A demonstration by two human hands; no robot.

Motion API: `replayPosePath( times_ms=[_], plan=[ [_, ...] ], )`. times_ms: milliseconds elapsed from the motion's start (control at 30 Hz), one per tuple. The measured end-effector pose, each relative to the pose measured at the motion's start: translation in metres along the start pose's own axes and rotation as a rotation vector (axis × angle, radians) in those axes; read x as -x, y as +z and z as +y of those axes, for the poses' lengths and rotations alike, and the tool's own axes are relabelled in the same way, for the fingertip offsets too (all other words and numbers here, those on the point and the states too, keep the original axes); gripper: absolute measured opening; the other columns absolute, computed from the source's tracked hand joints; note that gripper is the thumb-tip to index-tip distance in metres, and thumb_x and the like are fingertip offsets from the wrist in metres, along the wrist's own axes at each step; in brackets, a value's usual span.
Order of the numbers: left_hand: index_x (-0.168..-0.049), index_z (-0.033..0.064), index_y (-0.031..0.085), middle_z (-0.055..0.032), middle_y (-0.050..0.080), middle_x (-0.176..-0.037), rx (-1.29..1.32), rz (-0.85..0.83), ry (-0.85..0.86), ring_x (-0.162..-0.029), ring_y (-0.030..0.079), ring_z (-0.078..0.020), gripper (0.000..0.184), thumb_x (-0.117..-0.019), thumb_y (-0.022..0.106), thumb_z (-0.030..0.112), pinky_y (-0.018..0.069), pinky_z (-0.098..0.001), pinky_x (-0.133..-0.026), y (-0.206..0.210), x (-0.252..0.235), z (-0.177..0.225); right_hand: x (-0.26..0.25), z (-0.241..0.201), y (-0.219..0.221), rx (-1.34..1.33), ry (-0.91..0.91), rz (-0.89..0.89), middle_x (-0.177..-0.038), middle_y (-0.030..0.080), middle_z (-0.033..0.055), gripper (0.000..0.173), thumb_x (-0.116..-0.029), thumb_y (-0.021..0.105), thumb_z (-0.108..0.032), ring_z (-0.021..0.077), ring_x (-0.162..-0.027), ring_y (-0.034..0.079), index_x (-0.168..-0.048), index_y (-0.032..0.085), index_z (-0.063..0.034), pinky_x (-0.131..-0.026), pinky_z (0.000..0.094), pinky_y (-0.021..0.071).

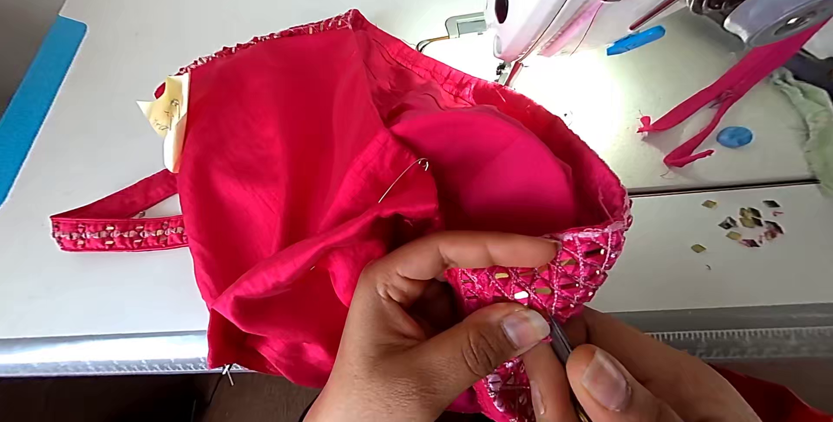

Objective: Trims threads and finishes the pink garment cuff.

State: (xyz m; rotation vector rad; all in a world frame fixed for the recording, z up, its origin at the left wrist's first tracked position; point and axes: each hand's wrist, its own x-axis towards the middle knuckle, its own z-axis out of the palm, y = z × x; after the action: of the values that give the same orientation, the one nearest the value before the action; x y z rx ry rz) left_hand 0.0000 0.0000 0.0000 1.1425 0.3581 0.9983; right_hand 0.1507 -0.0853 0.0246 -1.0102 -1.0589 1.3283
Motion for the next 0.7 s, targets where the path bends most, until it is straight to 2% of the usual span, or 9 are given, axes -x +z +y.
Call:
replayPosePath(
  times_ms=[267, 467, 700],
  plan=[
    [-0.125, 0.0049, 0.069, -0.0023, 0.075, -0.107, 0.018, 0.025, -0.004, -0.092, 0.070, -0.0010, 0.027, -0.0978, 0.066, 0.006, 0.0580, -0.0180, -0.083, -0.0006, 0.0006, -0.0005, 0.0006, 0.0013, 0.0004, 0.064, -0.033, -0.038, -0.069, 0.052, -0.0044, 0.047, -0.1118, 0.033, -0.042, -0.0070, -0.058, 0.048, -0.098, 0.056, -0.0030, -0.050, 0.0108, 0.0395],
    [-0.124, 0.0039, 0.069, -0.0039, 0.075, -0.109, 0.044, 0.006, 0.006, -0.092, 0.071, -0.0030, 0.027, -0.0967, 0.067, 0.004, 0.0590, -0.0196, -0.083, -0.0007, 0.0009, -0.0016, 0.0016, -0.0010, 0.0046, 0.144, -0.059, 0.011, -0.069, 0.052, -0.0028, 0.046, -0.1123, 0.035, -0.038, -0.0063, -0.059, 0.048, -0.097, 0.057, -0.0003, -0.052, 0.0114, 0.0399],
    [-0.125, 0.0042, 0.068, -0.0036, 0.075, -0.108, 0.060, 0.018, 0.010, -0.092, 0.070, -0.0026, 0.027, -0.0976, 0.066, 0.004, 0.0582, -0.0191, -0.084, -0.0014, 0.0003, -0.0011, 0.0017, 0.0006, 0.0062, 0.155, -0.060, 0.008, -0.069, 0.052, -0.0024, 0.048, -0.1124, 0.033, -0.040, -0.0053, -0.058, 0.049, -0.099, 0.056, -0.0003, -0.051, 0.0124, 0.0411]
  ],
)
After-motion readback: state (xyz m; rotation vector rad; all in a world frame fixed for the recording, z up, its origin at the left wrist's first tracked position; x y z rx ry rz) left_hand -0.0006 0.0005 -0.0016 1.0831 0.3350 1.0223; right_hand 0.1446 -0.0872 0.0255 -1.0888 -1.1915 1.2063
